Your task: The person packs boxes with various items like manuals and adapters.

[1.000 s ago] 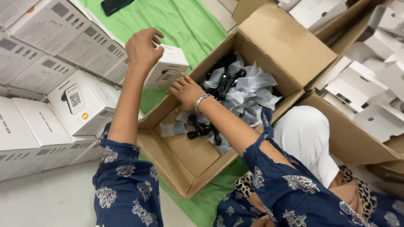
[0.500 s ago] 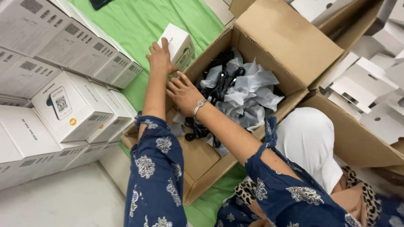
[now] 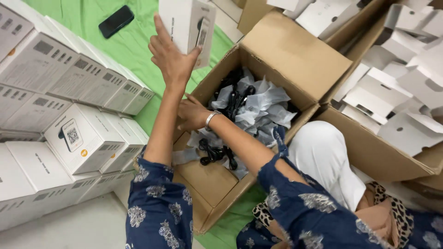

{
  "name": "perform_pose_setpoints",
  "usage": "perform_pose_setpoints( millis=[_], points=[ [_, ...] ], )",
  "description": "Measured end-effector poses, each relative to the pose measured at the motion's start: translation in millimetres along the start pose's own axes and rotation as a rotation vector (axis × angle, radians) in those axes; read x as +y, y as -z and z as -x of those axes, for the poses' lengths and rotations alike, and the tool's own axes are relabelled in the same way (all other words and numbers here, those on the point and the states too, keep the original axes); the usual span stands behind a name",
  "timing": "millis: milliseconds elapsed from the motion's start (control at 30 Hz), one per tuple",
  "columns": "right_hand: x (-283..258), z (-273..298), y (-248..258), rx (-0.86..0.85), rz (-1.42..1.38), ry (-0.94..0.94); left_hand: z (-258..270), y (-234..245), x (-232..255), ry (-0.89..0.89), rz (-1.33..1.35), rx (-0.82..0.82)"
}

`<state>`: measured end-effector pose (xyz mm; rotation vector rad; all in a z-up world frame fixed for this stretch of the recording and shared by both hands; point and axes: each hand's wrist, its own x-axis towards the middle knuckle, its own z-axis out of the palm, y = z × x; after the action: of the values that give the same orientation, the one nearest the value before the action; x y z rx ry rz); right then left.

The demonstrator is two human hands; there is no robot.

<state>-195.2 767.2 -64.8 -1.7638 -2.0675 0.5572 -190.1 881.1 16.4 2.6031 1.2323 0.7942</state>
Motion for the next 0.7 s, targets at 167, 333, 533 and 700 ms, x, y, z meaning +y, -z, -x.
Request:
perform_pose_setpoints(
  millis=[167,333,533,700],
  points=[
    [37,155,81,0.193,-0.982,0.047,15,35,122,-0.241,0.855,0.140],
    [6,403,193,0.911,-1.136,-0.486,95,16,261,0.181,1.498,-0.547],
    [5,579,160,1.205,-1.033,-0.789,252,-80,417,0.170,1.524,-1.026],
    [-7,639,146,1.275,-1.031,-1.043,331,-74,461,0.141,1.455,-1.197]
  ],
)
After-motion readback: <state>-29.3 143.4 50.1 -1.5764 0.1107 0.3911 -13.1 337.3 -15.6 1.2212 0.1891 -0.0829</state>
